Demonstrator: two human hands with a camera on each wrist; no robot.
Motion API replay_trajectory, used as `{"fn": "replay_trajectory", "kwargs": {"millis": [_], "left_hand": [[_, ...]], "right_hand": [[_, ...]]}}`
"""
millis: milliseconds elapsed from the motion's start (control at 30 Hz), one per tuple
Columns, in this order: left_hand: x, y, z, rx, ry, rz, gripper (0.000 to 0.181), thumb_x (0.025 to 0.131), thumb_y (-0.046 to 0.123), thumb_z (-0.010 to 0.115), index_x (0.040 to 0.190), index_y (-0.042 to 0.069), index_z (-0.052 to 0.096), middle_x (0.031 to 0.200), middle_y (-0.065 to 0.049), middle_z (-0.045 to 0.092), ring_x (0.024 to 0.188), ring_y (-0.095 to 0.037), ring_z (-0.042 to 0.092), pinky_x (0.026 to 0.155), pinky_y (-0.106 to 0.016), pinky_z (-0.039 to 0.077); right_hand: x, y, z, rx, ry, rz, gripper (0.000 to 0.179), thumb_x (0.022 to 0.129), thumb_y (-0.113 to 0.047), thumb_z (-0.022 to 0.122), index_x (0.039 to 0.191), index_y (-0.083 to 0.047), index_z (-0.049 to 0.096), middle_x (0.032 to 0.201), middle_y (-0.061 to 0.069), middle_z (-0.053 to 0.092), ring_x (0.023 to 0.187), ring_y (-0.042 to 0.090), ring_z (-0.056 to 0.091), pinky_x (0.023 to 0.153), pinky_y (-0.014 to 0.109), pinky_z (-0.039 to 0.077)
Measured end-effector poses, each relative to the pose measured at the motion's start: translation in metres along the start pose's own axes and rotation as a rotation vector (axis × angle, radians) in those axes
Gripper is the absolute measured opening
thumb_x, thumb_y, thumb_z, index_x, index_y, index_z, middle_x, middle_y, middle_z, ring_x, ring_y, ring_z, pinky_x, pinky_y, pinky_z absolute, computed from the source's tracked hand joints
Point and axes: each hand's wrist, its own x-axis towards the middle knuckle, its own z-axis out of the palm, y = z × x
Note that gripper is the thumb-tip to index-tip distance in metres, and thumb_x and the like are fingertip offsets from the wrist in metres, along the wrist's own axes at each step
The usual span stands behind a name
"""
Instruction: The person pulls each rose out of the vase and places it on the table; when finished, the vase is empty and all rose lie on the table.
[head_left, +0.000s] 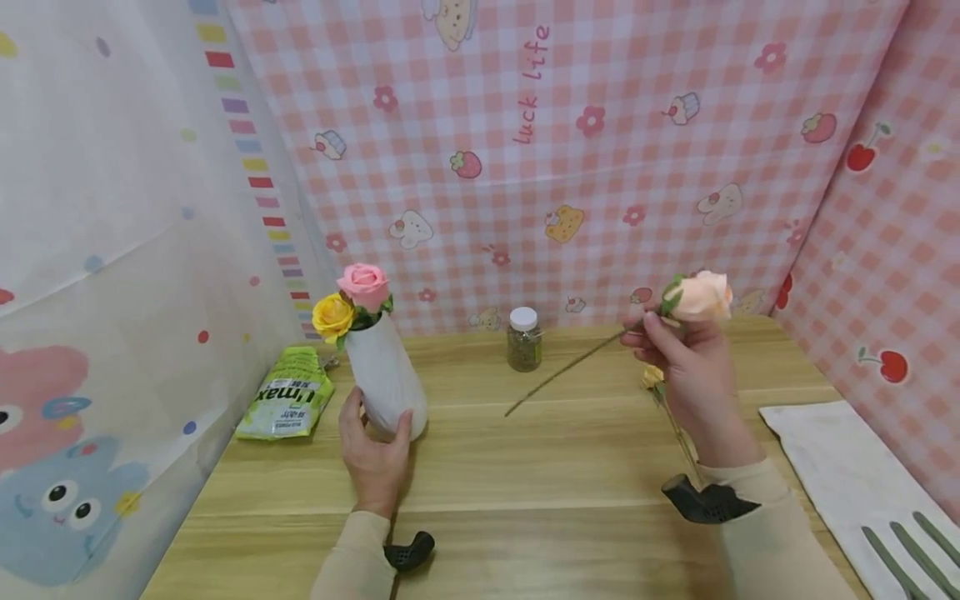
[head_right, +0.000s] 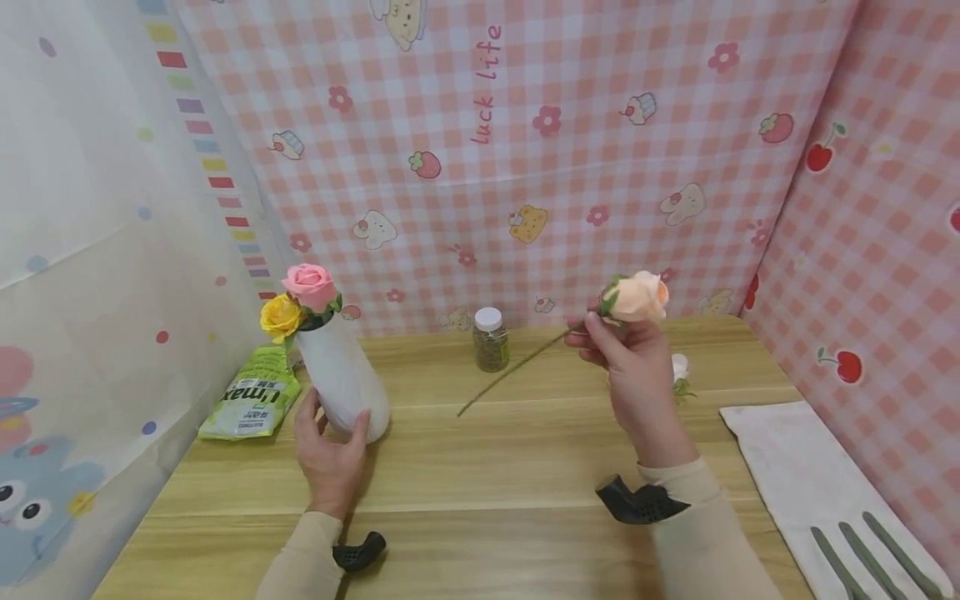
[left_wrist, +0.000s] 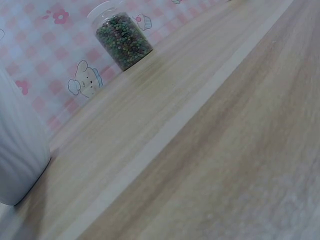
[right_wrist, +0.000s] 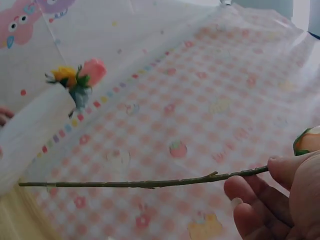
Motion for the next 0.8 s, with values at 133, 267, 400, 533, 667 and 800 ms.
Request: {"fn": "replay_trajectory", "kwargs": {"millis": [133, 267, 400, 533, 667, 800], "left_hand": [[0.000, 0.000, 0.001, 0.002, -0.003, -0.004, 0.079, 0.070, 0.017, 0.085, 0.138, 0.003, 0.047, 0.133, -0.015, 0.052, 0.117, -0.029, 0.052, 0.082, -0.051, 0.049], [0.000, 0.000, 0.000, -0.002, -0.008, -0.013, 0.079, 0.071, 0.017, 0.085, 0.139, 0.004, 0.046, 0.133, -0.015, 0.052, 0.117, -0.029, 0.051, 0.083, -0.051, 0.049], [-0.002, 0.002, -0.001, -0.008, -0.010, -0.037, 0.078, 0.070, 0.015, 0.086, 0.137, 0.004, 0.048, 0.132, -0.014, 0.053, 0.117, -0.029, 0.051, 0.083, -0.053, 0.049], [-0.003, 0.004, -0.002, -0.004, -0.008, -0.051, 0.079, 0.069, 0.014, 0.087, 0.137, 0.004, 0.049, 0.132, -0.014, 0.053, 0.117, -0.027, 0.051, 0.085, -0.049, 0.049], [-0.001, 0.007, -0.002, -0.004, 0.002, -0.052, 0.080, 0.066, 0.013, 0.088, 0.136, 0.004, 0.050, 0.131, -0.014, 0.054, 0.116, -0.027, 0.052, 0.087, -0.034, 0.047], [0.001, 0.007, -0.001, -0.001, 0.003, -0.053, 0.081, 0.064, 0.013, 0.090, 0.135, 0.004, 0.050, 0.130, -0.015, 0.054, 0.114, -0.029, 0.052, 0.085, -0.037, 0.047]], "right_hand": [[-0.015, 0.004, -0.029, -0.025, 0.032, 0.071, 0.015, 0.095, -0.010, 0.057, 0.107, 0.000, 0.056, 0.092, 0.010, 0.073, 0.075, 0.017, 0.071, 0.062, 0.023, 0.056], [-0.022, 0.007, -0.048, -0.050, 0.062, 0.116, 0.018, 0.096, -0.014, 0.057, 0.109, -0.002, 0.054, 0.093, 0.010, 0.072, 0.076, 0.016, 0.071, 0.064, 0.024, 0.056], [-0.023, 0.012, -0.056, -0.024, 0.088, 0.150, 0.019, 0.096, -0.014, 0.057, 0.111, -0.003, 0.055, 0.091, 0.009, 0.073, 0.075, 0.015, 0.070, 0.063, 0.022, 0.055], [-0.022, 0.018, -0.057, 0.052, 0.111, 0.196, 0.014, 0.095, -0.012, 0.058, 0.108, -0.005, 0.055, 0.088, 0.008, 0.073, 0.072, 0.013, 0.070, 0.060, 0.021, 0.054], [-0.020, 0.023, -0.057, 0.098, 0.128, 0.243, 0.007, 0.095, -0.011, 0.058, 0.100, -0.006, 0.059, 0.086, 0.005, 0.073, 0.071, 0.009, 0.067, 0.059, 0.019, 0.053], [-0.019, 0.026, -0.056, 0.106, 0.168, 0.262, 0.009, 0.093, -0.010, 0.061, 0.092, -0.007, 0.069, 0.083, 0.002, 0.073, 0.069, 0.007, 0.065, 0.058, 0.017, 0.052]]}}
